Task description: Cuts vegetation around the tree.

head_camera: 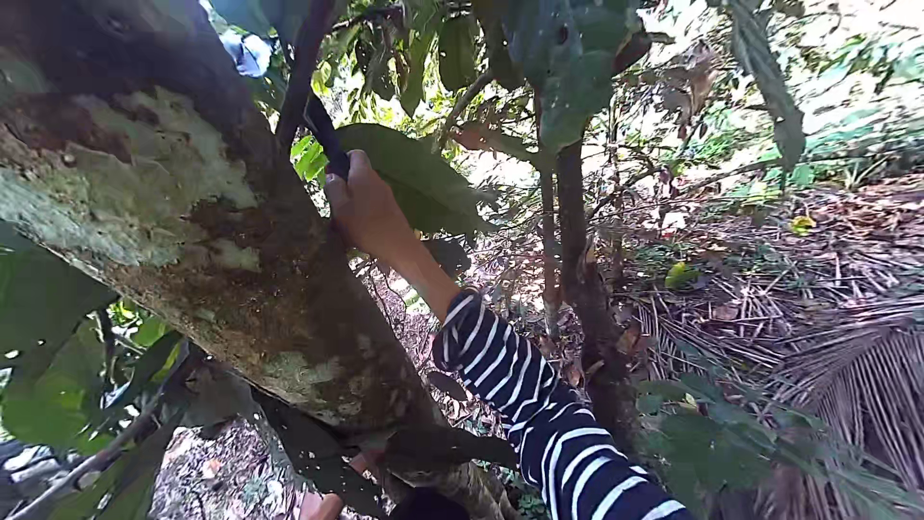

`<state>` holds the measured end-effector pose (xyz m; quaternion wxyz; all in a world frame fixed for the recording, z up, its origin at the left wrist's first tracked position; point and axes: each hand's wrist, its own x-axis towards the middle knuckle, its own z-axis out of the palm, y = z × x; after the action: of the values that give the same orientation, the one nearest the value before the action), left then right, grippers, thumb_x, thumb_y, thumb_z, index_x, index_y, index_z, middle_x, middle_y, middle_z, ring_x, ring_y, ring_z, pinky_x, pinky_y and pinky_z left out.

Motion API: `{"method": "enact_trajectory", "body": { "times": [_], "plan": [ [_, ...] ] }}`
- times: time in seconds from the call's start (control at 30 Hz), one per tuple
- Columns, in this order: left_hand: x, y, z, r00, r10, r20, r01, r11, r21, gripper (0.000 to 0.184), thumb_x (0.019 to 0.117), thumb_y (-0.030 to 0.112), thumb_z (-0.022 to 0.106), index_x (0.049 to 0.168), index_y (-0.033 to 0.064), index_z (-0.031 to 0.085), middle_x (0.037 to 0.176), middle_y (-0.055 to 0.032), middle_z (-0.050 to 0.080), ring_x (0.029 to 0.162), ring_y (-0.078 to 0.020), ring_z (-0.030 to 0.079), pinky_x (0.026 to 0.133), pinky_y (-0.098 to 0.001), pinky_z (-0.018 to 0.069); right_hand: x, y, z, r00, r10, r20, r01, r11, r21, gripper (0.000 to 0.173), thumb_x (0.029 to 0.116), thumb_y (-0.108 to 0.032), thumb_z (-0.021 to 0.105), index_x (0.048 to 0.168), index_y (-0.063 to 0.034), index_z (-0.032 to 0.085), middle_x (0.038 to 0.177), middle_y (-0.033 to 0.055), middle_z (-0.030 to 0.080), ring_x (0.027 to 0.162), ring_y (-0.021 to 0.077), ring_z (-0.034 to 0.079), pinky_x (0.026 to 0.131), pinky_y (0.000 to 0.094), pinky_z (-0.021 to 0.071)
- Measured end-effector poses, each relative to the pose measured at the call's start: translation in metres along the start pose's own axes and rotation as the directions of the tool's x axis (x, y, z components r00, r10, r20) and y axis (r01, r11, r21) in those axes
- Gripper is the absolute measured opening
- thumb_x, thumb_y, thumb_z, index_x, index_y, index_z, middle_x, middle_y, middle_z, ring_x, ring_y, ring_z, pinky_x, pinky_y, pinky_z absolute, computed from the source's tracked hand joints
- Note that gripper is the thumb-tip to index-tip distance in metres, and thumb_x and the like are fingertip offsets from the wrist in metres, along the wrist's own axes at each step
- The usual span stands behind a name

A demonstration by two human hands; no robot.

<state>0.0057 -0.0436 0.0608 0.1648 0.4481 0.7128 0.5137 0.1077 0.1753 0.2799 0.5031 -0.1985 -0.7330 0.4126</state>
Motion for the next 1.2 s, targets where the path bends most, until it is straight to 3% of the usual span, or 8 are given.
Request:
{"method": "enact_trajectory", "body": {
  "times": [0.1,0.2,0.33,0.53,0.7,0.93,1.07,1.2],
  "plan": [
    [-0.007,0.043,0.011,0.990,-0.140,-0.030,0.141,0.989,0.048,0.039,0.0877,0.002,0.075,0.119,-0.0149,0.059,0.107,-0.0147,0.068,0.095,-0.0046,0.060,0.092,-0.0210,0.0480,-0.005,-0.004,-0.001,1.000,0.021,-0.008,-0.022,0.999,-0.047,0.038,0.1100,-0.022,0.042,0.144,-0.0038,0.043,0.100,0.0193,0.069,0.088,0.0340,0.071,0.074,0.0545,0.0572],
    [-0.012,0.043,0.016,0.998,0.062,-0.017,-0.059,0.988,0.140,0.032,0.0880,-0.001,0.069,0.113,-0.0190,0.058,0.101,-0.0190,0.068,0.093,-0.0017,0.063,0.085,-0.0123,0.0497,-0.006,-0.004,0.001,0.999,0.029,-0.025,-0.031,0.994,-0.100,0.037,0.1101,-0.023,0.042,0.143,-0.0059,0.044,0.097,0.0182,0.070,0.087,0.0343,0.071,0.073,0.0553,0.0571],
    [-0.013,0.091,0.035,0.976,-0.218,-0.016,0.218,0.973,0.071,0.023,0.0933,-0.014,0.057,0.114,-0.0241,0.053,0.100,-0.0212,0.062,0.091,-0.0022,0.055,0.086,-0.0113,0.0443,-0.008,-0.006,0.005,0.998,0.038,-0.050,-0.046,0.985,-0.166,0.037,0.1098,-0.024,0.042,0.144,-0.0091,0.044,0.097,0.0169,0.071,0.090,0.0352,0.072,0.074,0.0574,0.0562],
    [0.012,-0.012,0.005,0.997,0.059,0.049,-0.059,0.998,-0.006,0.053,0.0825,0.013,0.078,0.122,-0.0151,0.056,0.109,-0.0103,0.069,0.104,-0.0010,0.063,0.096,-0.0213,0.0514,-0.010,-0.010,0.003,0.999,0.025,-0.031,-0.031,0.976,-0.214,0.035,0.1101,-0.025,0.042,0.142,-0.0091,0.043,0.095,0.0160,0.071,0.089,0.0341,0.072,0.074,0.0563,0.0567],
    [0.016,-0.017,0.005,0.998,0.037,0.041,-0.036,0.999,-0.006,0.056,0.0805,0.014,0.081,0.121,-0.0145,0.056,0.108,-0.0087,0.069,0.103,-0.0007,0.063,0.096,-0.0209,0.0517,-0.007,-0.008,0.004,1.000,0.017,-0.023,-0.021,0.976,-0.217,0.036,0.1107,-0.026,0.041,0.141,-0.0075,0.044,0.096,0.0165,0.071,0.090,0.0345,0.072,0.074,0.0562,0.0565],
    [-0.005,0.057,0.024,0.999,-0.014,0.046,0.011,0.998,0.068,0.029,0.0893,-0.009,0.066,0.111,-0.0258,0.055,0.102,-0.0256,0.066,0.096,-0.0057,0.060,0.089,-0.0146,0.0465,-0.007,-0.006,0.003,1.000,-0.007,0.003,0.007,0.980,-0.200,0.037,0.1113,-0.028,0.041,0.140,-0.0048,0.044,0.095,0.0177,0.069,0.089,0.0349,0.071,0.074,0.0561,0.0556],
    [-0.009,0.066,0.036,0.998,-0.055,-0.011,0.052,0.987,-0.149,0.031,0.0878,-0.014,0.059,0.111,-0.0288,0.045,0.095,-0.0162,0.061,0.090,0.0037,0.057,0.085,-0.0095,0.0461,-0.003,-0.009,0.002,1.000,-0.015,0.024,0.020,0.977,-0.213,0.036,0.1115,-0.027,0.041,0.138,-0.0033,0.045,0.096,0.0185,0.069,0.091,0.0353,0.071,0.076,0.0571,0.0552],
    [-0.023,0.149,0.042,0.947,-0.319,-0.038,0.320,0.922,0.220,0.028,0.0887,-0.016,0.062,0.114,-0.0250,0.057,0.102,-0.0244,0.068,0.089,-0.0032,0.056,0.085,-0.0110,0.0431,0.008,-0.017,0.004,1.000,-0.004,0.022,0.009,0.970,-0.245,0.035,0.1114,-0.027,0.040,0.136,-0.0016,0.046,0.100,0.0183,0.070,0.095,0.0338,0.071,0.079,0.0555,0.0561]
  ]
}}
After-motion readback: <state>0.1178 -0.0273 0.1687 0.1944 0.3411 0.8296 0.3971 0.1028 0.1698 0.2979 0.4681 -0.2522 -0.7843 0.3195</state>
